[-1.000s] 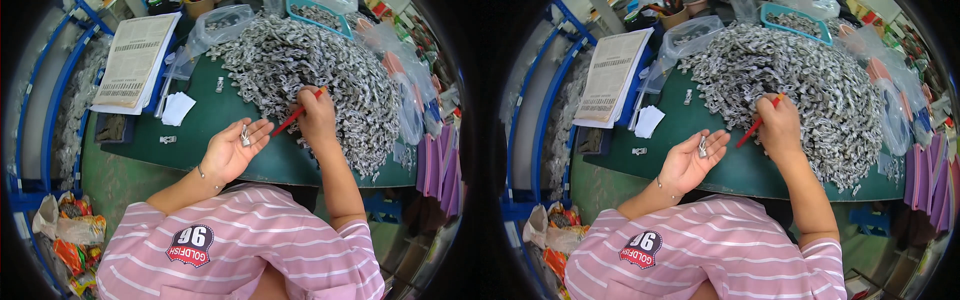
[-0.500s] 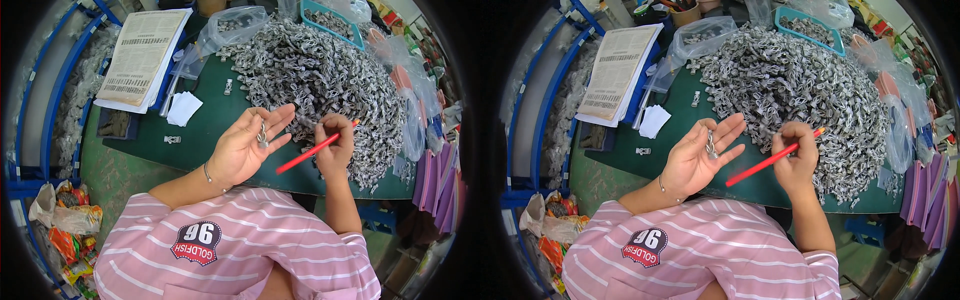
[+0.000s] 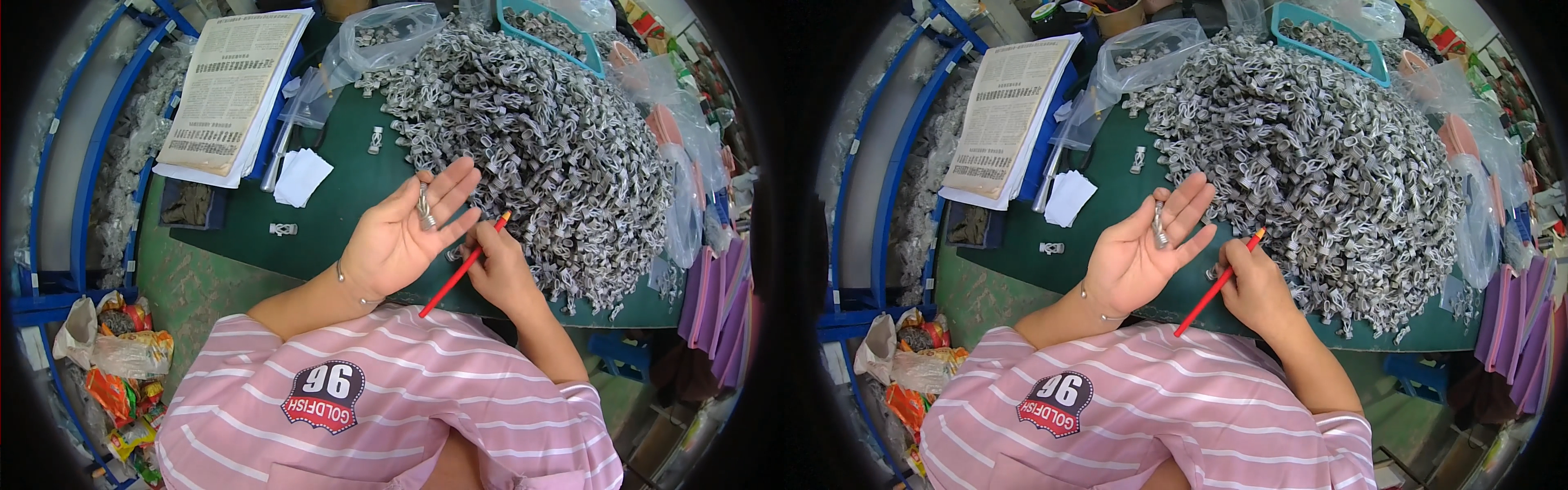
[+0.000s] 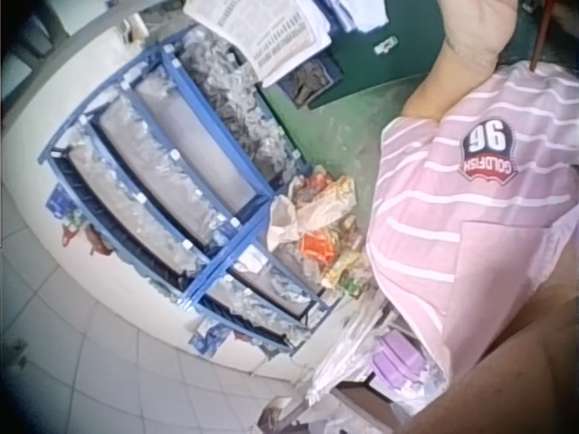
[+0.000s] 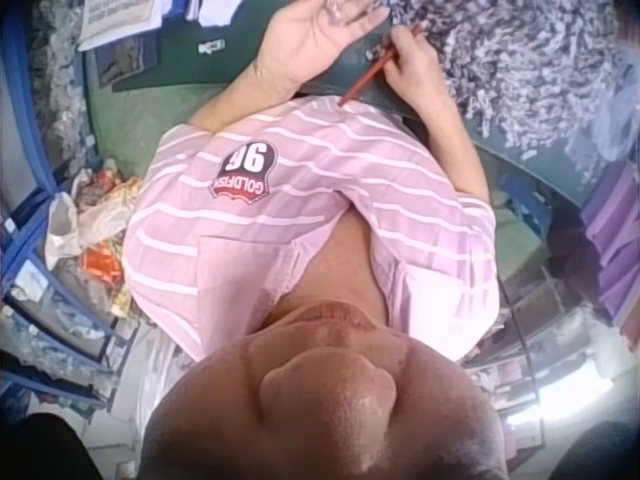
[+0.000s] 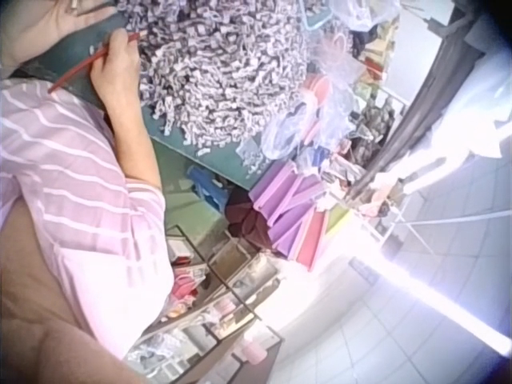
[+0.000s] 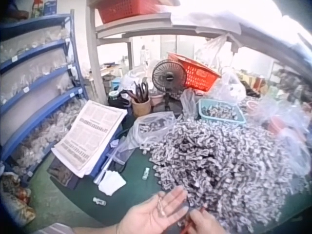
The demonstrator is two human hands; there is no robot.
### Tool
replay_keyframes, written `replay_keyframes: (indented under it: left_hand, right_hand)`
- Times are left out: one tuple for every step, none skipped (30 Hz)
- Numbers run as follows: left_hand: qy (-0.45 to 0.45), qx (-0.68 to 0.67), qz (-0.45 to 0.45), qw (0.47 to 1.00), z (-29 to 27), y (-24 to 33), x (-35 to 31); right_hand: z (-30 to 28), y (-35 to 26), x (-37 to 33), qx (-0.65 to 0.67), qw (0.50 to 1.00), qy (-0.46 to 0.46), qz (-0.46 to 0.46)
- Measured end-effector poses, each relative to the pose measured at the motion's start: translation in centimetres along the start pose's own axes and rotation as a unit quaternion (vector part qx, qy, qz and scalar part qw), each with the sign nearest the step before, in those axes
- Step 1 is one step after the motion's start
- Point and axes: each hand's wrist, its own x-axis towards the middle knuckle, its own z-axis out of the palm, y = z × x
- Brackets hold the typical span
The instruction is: The person picks up metal fastener components from a large pile and joins two pieces together by hand, repeating this action and placing the finished parts on the table.
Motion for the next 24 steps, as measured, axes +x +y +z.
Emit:
replay_keyframes:
  left_hand:
    - [-0.053,-0.093,-0.025,0.994,-0.4,0.1,0.0]
    - [-0.106,-0.181,-0.049,0.976,-0.6,0.5,0.0]
    - [-0.078,-0.207,-0.072,0.973,-0.6,0.8,-0.1]
    - [-0.076,-0.202,-0.068,0.974,-0.9,0.9,0.1]
    - [-0.111,-0.243,-0.083,0.960,-0.8,0.8,0.4]
    - [-0.146,-0.283,-0.098,0.943,-0.6,0.8,0.6]
    - [-0.037,-0.250,-0.088,0.964,-0.2,1.0,0.2]
    - [-0.034,-0.250,-0.088,0.964,-0.1,1.1,0.2]
    - [-0.045,-0.211,-0.086,0.973,-0.1,1.1,0.3]
    - [-0.057,-0.172,-0.085,0.980,-0.1,1.1,0.5]
    - [-0.042,-0.148,-0.085,0.984,-0.2,1.1,0.8]
    - [-0.021,-0.081,-0.069,0.994,-0.7,1.1,0.6]
    - [0.001,0.079,-0.041,0.996,-1.1,1.1,0.4]
    - [0.016,0.231,-0.013,0.973,-1.7,0.9,0.1]
    - [0.055,0.288,-0.027,0.956,-2.1,0.9,-0.3]
    - [0.066,0.371,-0.043,0.925,-2.0,0.7,-0.5]
    - [0.056,0.394,-0.047,0.916,-1.9,0.6,-0.7]
    - [0.046,0.417,-0.050,0.906,-1.9,0.3,-0.9]
    - [0.046,0.415,-0.054,0.907,-1.9,0.0,-0.9]
    - [0.019,0.505,0.004,0.863,-1.8,-0.2,-0.9]
    - [-0.007,0.588,0.062,0.806,-1.8,-0.4,-0.9]
    - [-0.006,0.589,0.061,0.806,-1.7,-0.5,-0.8]
    - [-0.032,0.607,0.095,0.789,-1.5,-0.6,-0.7]
    - [-0.059,0.623,0.130,0.769,-1.4,-0.6,-0.7]
  right_hand:
    - [-0.1,-0.2,0.0,0.002,1.000,-0.001,-0.002]
    - [-0.3,-0.5,0.0,0.019,1.000,0.009,0.002]
    - [-0.3,-0.6,-0.1,0.036,0.999,0.019,0.006]
    - [-0.3,-0.5,-0.1,0.037,0.998,0.047,-0.008]
    - [-0.2,-0.3,-0.1,0.077,0.994,0.078,-0.001]
    - [-0.1,-0.2,-0.2,0.116,0.987,0.108,0.007]
    - [0.0,0.5,-0.4,0.157,0.979,0.125,0.030]
    - [-0.2,0.0,-0.5,0.245,0.958,0.138,0.058]
    - [-0.4,-0.4,-0.5,0.311,0.933,0.168,0.073]
    - [-0.5,-0.7,-0.6,0.374,0.902,0.198,0.089]
    - [-1.0,-0.8,-0.8,0.393,0.894,0.206,0.064]
    - [-1.2,-1.0,-0.8,0.426,0.877,0.216,0.056]
    - [-1.2,-1.3,-0.7,0.460,0.861,0.209,0.055]
    - [-1.2,-1.7,-0.7,0.486,0.848,0.204,0.056]
    - [-1.1,-1.7,-0.7,0.510,0.836,0.195,0.054]
    - [-1.0,-1.7,-0.7,0.524,0.831,0.185,0.044]
    - [-0.7,-1.7,-0.6,0.535,0.823,0.185,0.037]
    - [-0.5,-1.5,-0.6,0.547,0.816,0.185,0.031]
    - [-0.6,-1.1,-0.8,0.549,0.820,0.163,0.026]
    - [-0.4,-0.8,-0.8,0.550,0.818,0.165,0.028]
    - [-0.1,-0.6,-0.8,0.536,0.831,0.148,0.010]
    - [0.1,-0.3,-0.8,0.523,0.842,0.131,-0.007]
    - [0.3,0.0,-0.8,0.511,0.851,0.120,-0.015]
    - [0.5,0.4,-1.0,0.511,0.851,0.119,-0.014]
